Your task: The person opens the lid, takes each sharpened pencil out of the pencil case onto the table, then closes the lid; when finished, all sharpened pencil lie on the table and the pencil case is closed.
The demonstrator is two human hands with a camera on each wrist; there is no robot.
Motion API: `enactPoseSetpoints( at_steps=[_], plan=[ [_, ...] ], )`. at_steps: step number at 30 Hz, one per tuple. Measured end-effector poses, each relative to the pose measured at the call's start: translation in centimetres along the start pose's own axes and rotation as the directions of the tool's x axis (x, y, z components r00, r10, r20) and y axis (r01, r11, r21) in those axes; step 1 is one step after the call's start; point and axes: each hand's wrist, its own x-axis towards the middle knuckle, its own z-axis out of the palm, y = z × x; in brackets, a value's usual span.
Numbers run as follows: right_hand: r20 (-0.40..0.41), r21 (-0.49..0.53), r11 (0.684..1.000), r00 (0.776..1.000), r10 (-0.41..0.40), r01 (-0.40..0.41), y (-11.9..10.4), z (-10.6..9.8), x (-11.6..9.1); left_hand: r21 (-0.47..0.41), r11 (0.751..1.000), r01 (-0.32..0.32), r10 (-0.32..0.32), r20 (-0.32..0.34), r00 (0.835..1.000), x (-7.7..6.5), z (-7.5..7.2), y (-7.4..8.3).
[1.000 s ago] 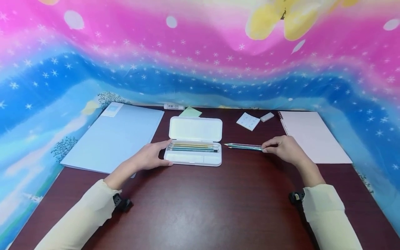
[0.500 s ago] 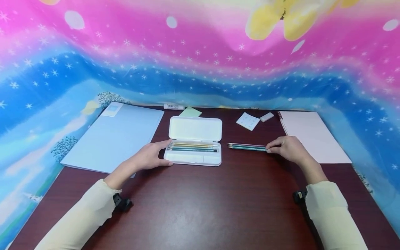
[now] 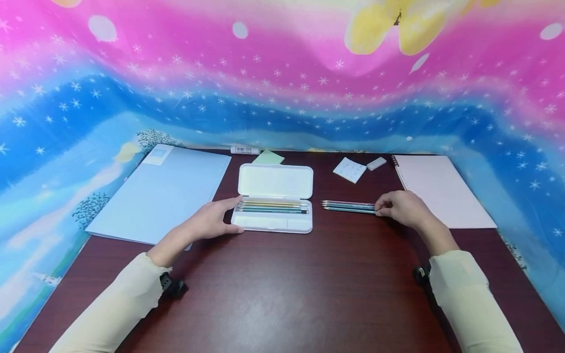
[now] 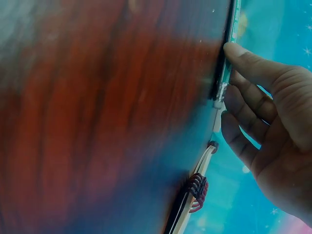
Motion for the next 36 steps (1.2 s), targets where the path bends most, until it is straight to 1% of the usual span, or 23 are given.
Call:
enactPoseSetpoints(
  at_steps=[7,10,12,14,17,19,22,27,30,34,36],
  plan=[
    [0.007,-0.021,0.999,0.999,0.037,-0.037,-0.1,0.0,0.2,0.006,1.000,-0.022,0.022,-0.016,1.000,-0.2,-0.1,0.1],
    [0.001,-0.013,0.999,0.999,0.045,-0.045,-0.1,-0.1,0.0,0.007,1.000,-0.018,0.019,-0.013,1.000,-0.2,-0.1,0.2],
    [-0.023,0.003,0.999,0.999,0.048,-0.048,-0.2,-0.3,-0.2,0.005,1.000,-0.014,0.014,-0.006,1.000,-0.1,0.0,0.2],
    [-0.066,0.032,0.998,0.997,0.050,-0.048,-0.4,-0.6,-0.5,0.000,1.000,-0.009,0.009,0.002,1.000,-0.1,0.0,0.3],
    [-0.130,0.093,0.995,0.990,0.049,-0.037,-1.1,-1.2,-0.7,-0.006,1.000,-0.007,0.007,-0.003,1.000,-0.1,0.0,0.2],
    [-0.145,0.126,0.992,0.988,0.044,-0.025,-1.8,-1.6,-0.5,-0.004,1.000,-0.012,0.012,-0.012,1.000,-0.1,0.0,0.2],
    [-0.128,0.153,0.988,0.992,0.022,-0.002,-3.2,-1.5,0.5,0.000,1.000,-0.027,0.027,-0.023,0.999,-0.2,0.0,0.1],
    [-0.091,0.186,0.981,0.995,-0.046,0.063,-6.3,-0.2,2.8,-0.005,1.000,-0.020,0.020,-0.020,1.000,-0.2,0.0,0.0],
    [-0.069,0.210,0.974,0.995,-0.073,0.086,-8.3,0.5,4.0,-0.008,1.000,-0.013,0.013,-0.015,1.000,-0.1,0.1,-0.1],
    [-0.030,0.231,0.968,0.995,-0.096,0.100,-10.7,1.1,5.1,-0.014,1.000,-0.009,0.009,-0.011,1.000,-0.1,0.1,0.0],
    [-0.012,0.239,0.963,0.992,-0.123,0.122,-11.9,1.4,5.6,-0.018,1.000,0.003,-0.004,-0.013,1.000,-0.2,0.0,0.0]
  ],
)
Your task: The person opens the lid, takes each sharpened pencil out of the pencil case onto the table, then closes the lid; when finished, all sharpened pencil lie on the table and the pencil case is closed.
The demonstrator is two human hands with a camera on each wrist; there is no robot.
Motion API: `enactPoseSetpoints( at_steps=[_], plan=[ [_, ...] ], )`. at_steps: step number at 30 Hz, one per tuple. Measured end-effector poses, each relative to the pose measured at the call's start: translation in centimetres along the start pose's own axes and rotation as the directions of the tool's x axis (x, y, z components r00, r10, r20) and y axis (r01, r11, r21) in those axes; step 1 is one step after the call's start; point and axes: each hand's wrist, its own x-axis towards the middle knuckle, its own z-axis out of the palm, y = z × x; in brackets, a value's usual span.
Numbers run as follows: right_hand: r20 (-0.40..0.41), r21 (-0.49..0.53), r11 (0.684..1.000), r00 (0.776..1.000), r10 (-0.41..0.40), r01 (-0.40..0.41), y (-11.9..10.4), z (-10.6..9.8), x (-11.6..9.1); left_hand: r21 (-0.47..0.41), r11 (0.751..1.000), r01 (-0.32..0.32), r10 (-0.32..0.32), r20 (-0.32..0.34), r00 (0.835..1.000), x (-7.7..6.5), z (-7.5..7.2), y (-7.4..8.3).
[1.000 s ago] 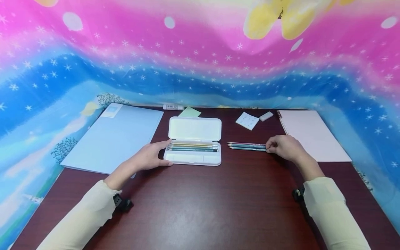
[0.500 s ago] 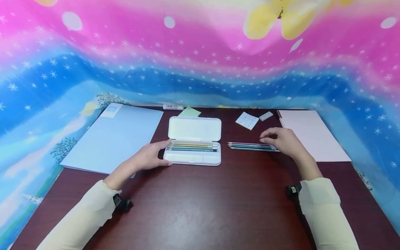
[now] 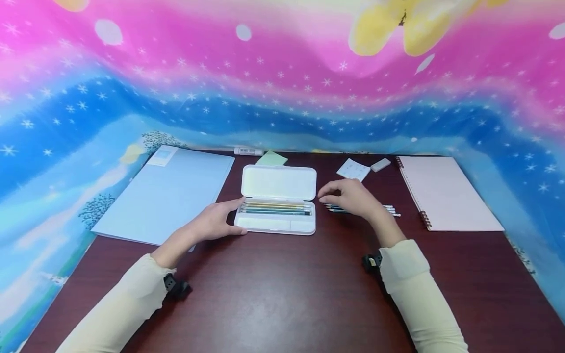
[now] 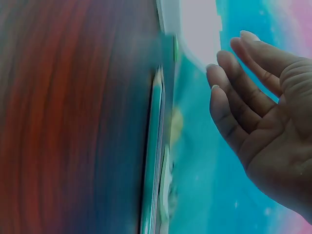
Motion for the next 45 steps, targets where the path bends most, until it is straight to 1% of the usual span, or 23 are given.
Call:
enactPoseSetpoints(
  at_steps=[4,6,11,17,22,25,30,34,37,41,45],
  plan=[
    [0.061,0.005,0.998,0.996,-0.059,0.059,-2.0,1.0,0.8,0.000,1.000,-0.002,0.002,-0.008,1.000,0.0,-0.3,0.1],
    [0.098,-0.009,0.996,0.991,-0.088,0.089,-2.8,1.5,1.2,0.000,1.000,-0.007,0.007,-0.009,1.000,0.1,-0.4,0.2],
    [0.189,-0.060,0.989,0.975,-0.121,0.135,-4.3,2.5,2.0,-0.005,1.000,-0.011,0.011,-0.007,1.000,0.2,-0.4,0.4],
    [0.248,-0.104,0.985,0.962,-0.111,0.140,-5.2,3.4,2.4,-0.004,1.000,-0.013,0.013,-0.004,1.000,0.3,-0.4,0.5],
    [0.268,-0.146,0.979,0.958,-0.100,0.143,-5.6,4.1,2.5,0.006,1.000,-0.013,0.013,0.001,1.000,0.2,-0.3,0.5],
    [0.277,-0.169,0.977,0.957,-0.081,0.131,-5.9,4.4,2.7,0.007,1.000,-0.017,0.017,-0.002,1.000,0.3,-0.3,0.5],
    [0.300,-0.176,0.976,0.951,-0.075,0.132,-6.2,4.6,3.2,0.008,1.000,-0.010,0.010,0.005,1.000,0.1,-0.2,0.3],
    [0.271,-0.145,0.979,0.957,-0.104,0.147,-5.8,4.7,3.1,0.001,1.000,-0.002,0.002,0.009,1.000,0.0,0.1,0.3],
    [0.216,-0.105,0.982,0.968,-0.129,0.155,-5.2,4.2,2.7,0.005,1.000,-0.010,0.010,0.005,1.000,0.0,0.1,0.2],
    [0.125,-0.081,0.979,0.976,-0.176,0.187,-4.2,2.8,2.2,0.015,1.000,-0.017,0.017,-0.003,1.000,0.0,0.0,0.1],
    [0.057,-0.067,0.975,0.976,-0.210,0.213,-2.8,1.3,1.5,0.012,1.000,-0.009,0.009,-0.003,1.000,-0.1,0.1,0.1]
  ],
)
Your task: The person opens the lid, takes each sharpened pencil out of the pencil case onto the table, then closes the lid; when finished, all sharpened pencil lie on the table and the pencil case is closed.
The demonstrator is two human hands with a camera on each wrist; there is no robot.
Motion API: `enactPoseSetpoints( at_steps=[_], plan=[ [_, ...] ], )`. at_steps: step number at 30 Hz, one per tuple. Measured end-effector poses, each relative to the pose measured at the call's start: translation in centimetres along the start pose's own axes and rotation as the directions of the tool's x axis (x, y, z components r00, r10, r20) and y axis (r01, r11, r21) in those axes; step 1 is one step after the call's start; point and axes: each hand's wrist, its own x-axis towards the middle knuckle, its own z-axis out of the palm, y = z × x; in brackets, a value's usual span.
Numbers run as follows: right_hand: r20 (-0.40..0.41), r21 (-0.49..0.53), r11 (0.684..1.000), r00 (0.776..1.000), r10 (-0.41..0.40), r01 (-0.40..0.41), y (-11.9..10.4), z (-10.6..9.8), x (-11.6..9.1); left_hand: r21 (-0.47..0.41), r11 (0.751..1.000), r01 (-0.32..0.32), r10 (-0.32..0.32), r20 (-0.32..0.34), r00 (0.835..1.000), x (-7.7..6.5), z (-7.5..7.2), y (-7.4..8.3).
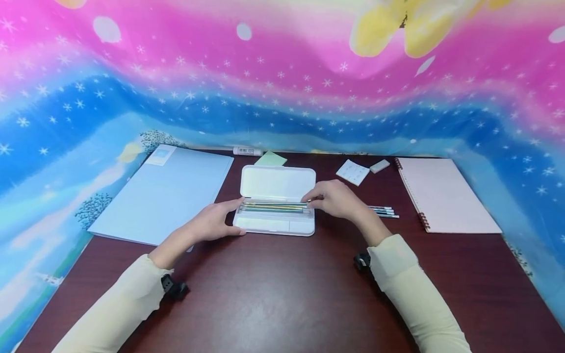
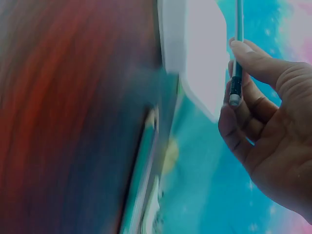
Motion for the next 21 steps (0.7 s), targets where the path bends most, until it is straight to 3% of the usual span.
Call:
enactPoseSetpoints(
  at_steps=[11,21],
  plan=[
    [-0.129,-0.091,0.996,0.992,-0.002,-0.010,3.8,-2.9,-4.5,-0.007,1.000,-0.011,0.011,-0.002,1.000,0.0,0.0,0.1],
    [-0.130,-0.093,0.989,0.986,0.104,-0.117,6.6,-4.5,-8.6,-0.005,1.000,-0.004,0.004,0.003,1.000,0.0,-0.1,0.0]
  ],
)
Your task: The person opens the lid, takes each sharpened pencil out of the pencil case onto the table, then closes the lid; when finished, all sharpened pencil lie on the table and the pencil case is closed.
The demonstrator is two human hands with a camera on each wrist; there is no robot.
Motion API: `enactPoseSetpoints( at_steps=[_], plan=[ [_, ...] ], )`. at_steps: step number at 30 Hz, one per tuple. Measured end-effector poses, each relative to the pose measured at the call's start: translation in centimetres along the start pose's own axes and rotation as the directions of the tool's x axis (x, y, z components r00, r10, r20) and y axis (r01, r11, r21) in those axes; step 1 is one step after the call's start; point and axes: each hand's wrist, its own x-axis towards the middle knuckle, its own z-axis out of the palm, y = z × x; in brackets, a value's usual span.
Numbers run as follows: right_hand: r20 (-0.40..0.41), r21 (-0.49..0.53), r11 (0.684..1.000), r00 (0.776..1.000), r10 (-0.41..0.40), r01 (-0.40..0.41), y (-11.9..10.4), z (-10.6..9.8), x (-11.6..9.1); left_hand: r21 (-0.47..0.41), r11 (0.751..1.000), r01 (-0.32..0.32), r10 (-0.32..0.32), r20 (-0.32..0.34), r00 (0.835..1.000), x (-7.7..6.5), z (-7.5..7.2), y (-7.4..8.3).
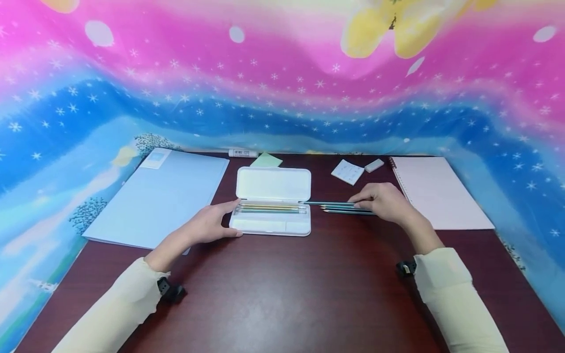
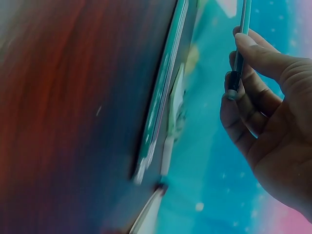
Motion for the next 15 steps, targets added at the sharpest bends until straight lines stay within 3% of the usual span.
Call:
enactPoseSetpoints(
  at_steps=[10,15],
  plan=[
    [-0.028,-0.005,0.997,0.997,0.077,-0.077,2.3,-0.7,-2.8,-0.001,1.000,0.002,-0.002,0.003,1.000,0.0,0.2,0.0],
    [-0.021,0.052,0.988,0.989,0.144,-0.143,3.1,-0.9,-3.9,0.002,1.000,-0.005,0.005,-0.002,1.000,0.1,0.0,0.1]
  ],
)
